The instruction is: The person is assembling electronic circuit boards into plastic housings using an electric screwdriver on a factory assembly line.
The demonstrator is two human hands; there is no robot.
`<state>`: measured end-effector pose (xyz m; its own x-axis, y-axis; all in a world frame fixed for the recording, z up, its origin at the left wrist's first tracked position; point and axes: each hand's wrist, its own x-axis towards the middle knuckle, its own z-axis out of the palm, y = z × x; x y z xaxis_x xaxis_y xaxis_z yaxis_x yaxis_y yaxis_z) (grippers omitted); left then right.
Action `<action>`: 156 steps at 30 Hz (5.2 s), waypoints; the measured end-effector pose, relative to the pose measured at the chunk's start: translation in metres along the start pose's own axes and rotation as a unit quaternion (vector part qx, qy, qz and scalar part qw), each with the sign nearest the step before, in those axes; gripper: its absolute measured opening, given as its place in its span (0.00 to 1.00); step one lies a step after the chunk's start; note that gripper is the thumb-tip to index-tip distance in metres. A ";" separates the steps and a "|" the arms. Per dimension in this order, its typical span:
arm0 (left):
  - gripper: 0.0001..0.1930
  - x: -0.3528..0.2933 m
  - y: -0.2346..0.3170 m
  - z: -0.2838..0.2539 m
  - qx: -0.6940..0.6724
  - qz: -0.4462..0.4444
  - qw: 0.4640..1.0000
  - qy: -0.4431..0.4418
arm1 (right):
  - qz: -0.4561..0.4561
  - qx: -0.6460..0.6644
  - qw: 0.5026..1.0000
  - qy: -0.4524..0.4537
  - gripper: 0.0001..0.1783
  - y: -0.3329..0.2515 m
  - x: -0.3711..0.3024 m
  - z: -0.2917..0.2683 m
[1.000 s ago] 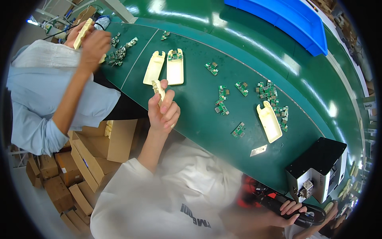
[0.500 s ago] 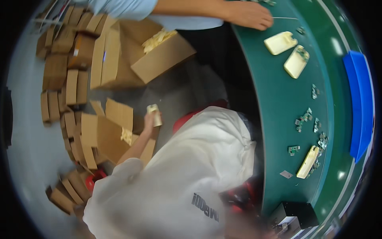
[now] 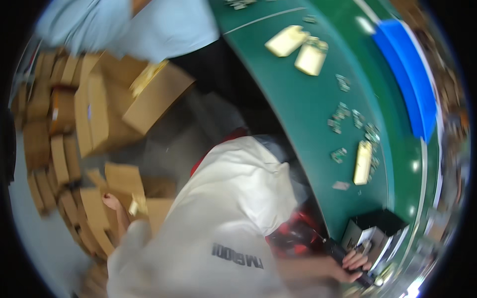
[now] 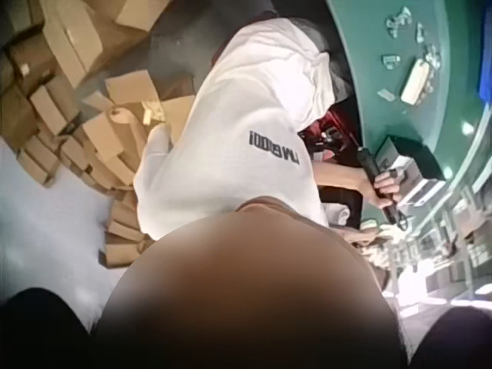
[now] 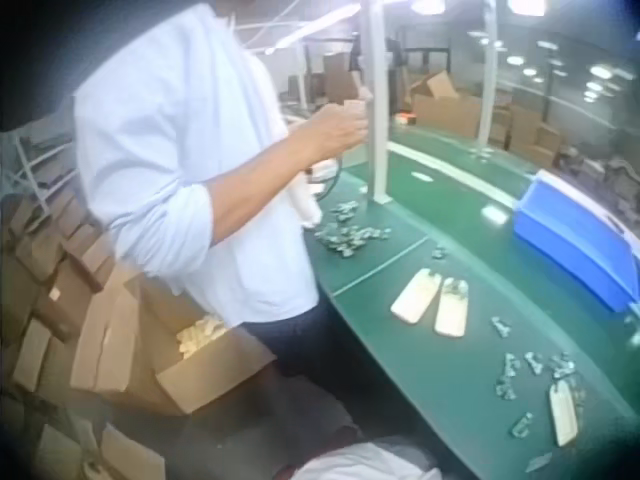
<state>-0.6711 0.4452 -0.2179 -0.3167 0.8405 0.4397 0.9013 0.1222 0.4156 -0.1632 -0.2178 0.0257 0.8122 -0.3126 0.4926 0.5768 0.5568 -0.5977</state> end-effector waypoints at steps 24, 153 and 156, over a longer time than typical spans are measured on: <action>0.19 -0.393 0.856 -0.064 -0.336 0.775 0.253 -0.471 | -0.135 -0.163 0.957 0.200 0.14 -0.016 -0.056 0.025; 0.14 -0.343 0.784 -0.103 -0.455 0.703 0.403 -0.369 | -0.078 -0.189 0.970 0.133 0.20 0.035 -0.033 0.019; 0.17 -0.347 0.812 -0.098 -0.392 0.726 0.378 -0.421 | -0.084 -0.183 0.970 0.139 0.20 0.031 -0.034 0.021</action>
<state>0.1421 0.2009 0.0449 0.8469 -0.3668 0.3850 -0.5227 -0.7069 0.4764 -0.1748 -0.1734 0.0034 0.6662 -0.5992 0.4440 0.6546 0.1846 -0.7331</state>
